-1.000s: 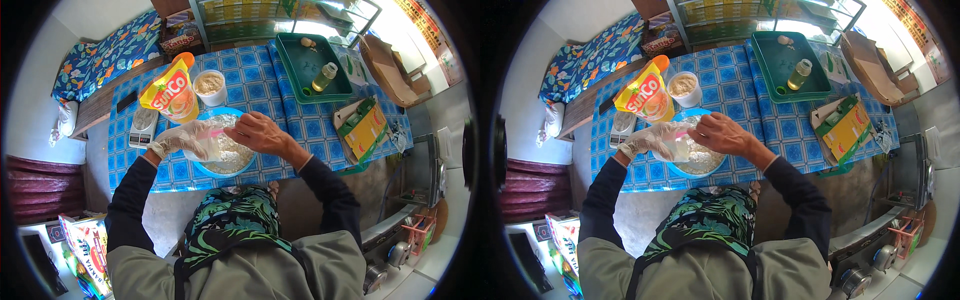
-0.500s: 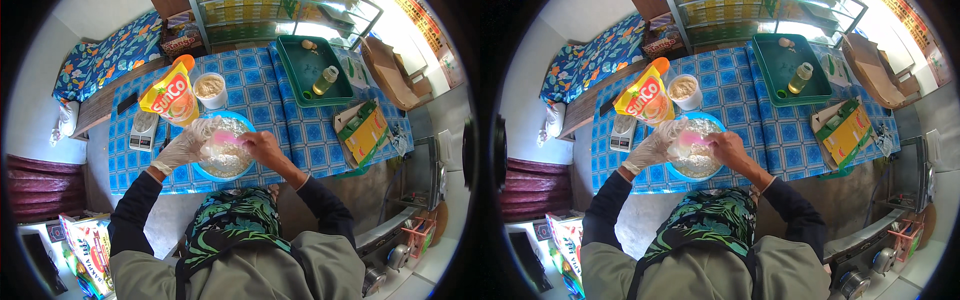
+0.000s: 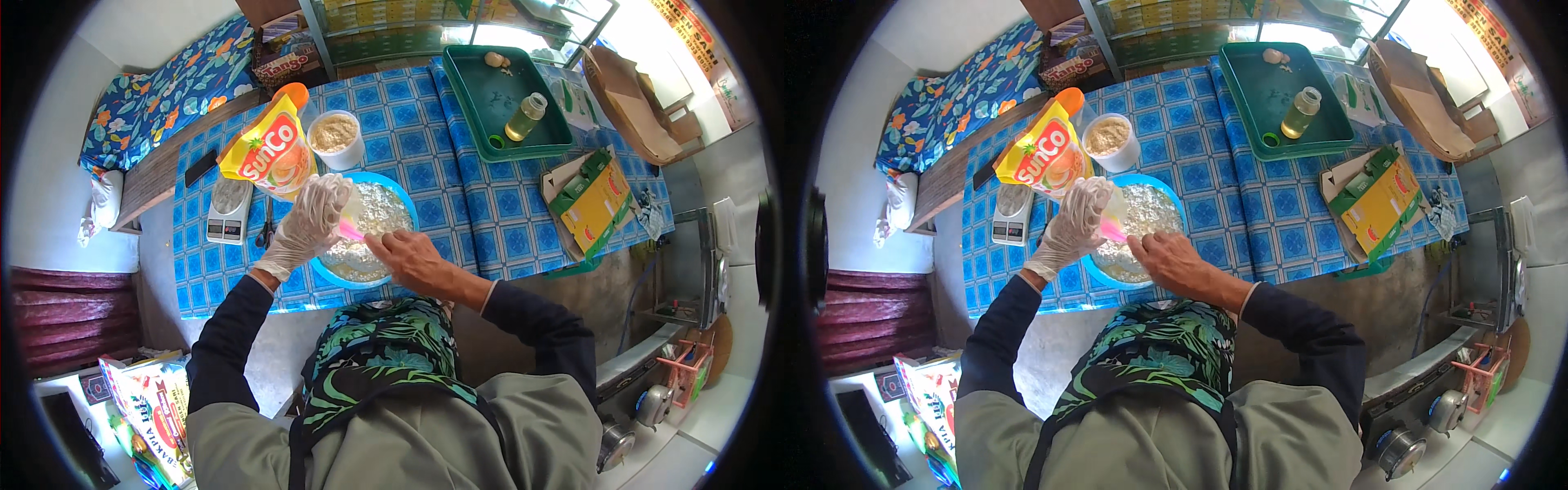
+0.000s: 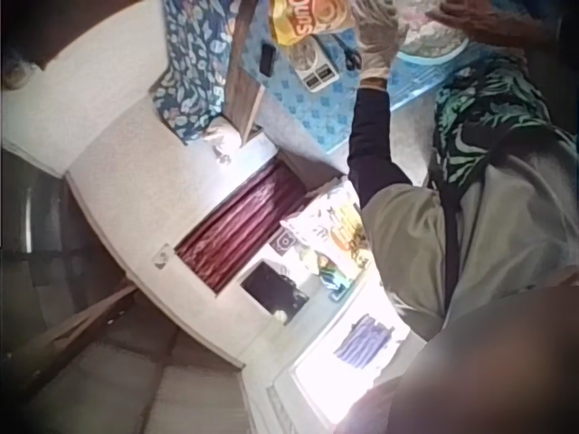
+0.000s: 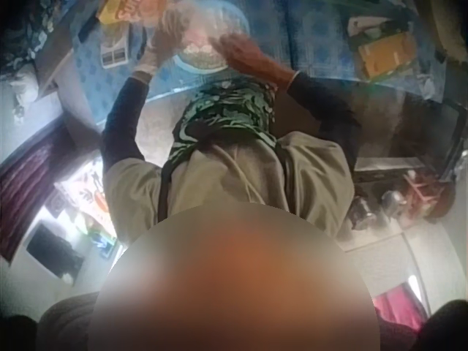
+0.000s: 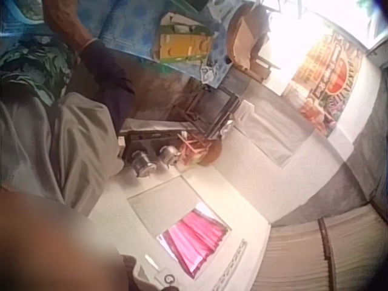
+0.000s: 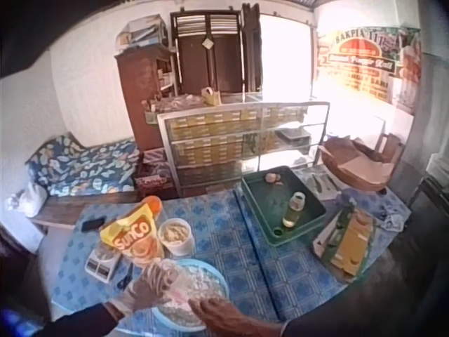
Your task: The person adds water and oil into a bowl containing white flour and mixes them together by hand.
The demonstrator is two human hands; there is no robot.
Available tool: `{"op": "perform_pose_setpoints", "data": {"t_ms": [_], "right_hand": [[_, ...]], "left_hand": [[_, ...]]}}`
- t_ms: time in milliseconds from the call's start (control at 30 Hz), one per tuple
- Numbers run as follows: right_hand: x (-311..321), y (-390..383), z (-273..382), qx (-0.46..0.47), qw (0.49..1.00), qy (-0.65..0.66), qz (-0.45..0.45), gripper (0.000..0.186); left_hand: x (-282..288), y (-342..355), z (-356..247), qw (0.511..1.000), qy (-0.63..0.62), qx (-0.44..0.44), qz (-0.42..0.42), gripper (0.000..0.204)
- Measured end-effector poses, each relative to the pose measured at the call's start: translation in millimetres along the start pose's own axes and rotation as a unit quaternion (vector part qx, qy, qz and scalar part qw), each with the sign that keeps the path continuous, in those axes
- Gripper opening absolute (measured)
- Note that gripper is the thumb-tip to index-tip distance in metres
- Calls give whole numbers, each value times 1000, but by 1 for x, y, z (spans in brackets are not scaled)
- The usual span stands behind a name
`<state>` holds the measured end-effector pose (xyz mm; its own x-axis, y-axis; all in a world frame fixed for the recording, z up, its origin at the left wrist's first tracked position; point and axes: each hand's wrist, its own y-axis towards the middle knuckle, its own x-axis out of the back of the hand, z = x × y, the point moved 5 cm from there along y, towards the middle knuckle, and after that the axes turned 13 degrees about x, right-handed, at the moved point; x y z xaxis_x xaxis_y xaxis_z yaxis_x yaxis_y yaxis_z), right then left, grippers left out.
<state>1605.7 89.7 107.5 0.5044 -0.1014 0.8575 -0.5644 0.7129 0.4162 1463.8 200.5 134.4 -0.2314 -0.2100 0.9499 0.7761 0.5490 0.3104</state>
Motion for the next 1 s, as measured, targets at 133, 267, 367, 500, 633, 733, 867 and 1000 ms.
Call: {"op": "perform_pose_setpoints", "data": {"t_ms": [133, 267, 367, 500, 633, 733, 867, 1000], "right_hand": [[2, 6, -18, 17, 995, -84, 42, 47], [25, 17, -35, 72, 985, -138, -77, 52], [13, 11, -53, 14, 987, -136, -85, 51], [-15, -5, -57, -100, 968, 73, -218, 52], [1, 0, -50, -84, 977, 26, -196, 57], [4, 4, -52, 8, 972, -150, -183, 65], [-24, -2, -59, -66, 982, 1, -178, 53], [-41, -11, -65, -174, 946, 180, -204, 29]], "left_hand": [[2, -2, 6, 1000, 12, -3, 14, 74], [6, 3, 5, 999, -20, -14, 28, 79], [13, 4, 0, 997, 33, -43, 50, 78], [14, 10, 1, 997, 21, -65, 26, 78], [9, 5, 4, 998, 18, -41, 47, 80], [11, 12, -3, 997, 25, -58, 39, 79], [9, 22, -8, 994, 47, -103, 4, 75], [9, 21, -16, 989, 91, -118, 3, 60]]}}
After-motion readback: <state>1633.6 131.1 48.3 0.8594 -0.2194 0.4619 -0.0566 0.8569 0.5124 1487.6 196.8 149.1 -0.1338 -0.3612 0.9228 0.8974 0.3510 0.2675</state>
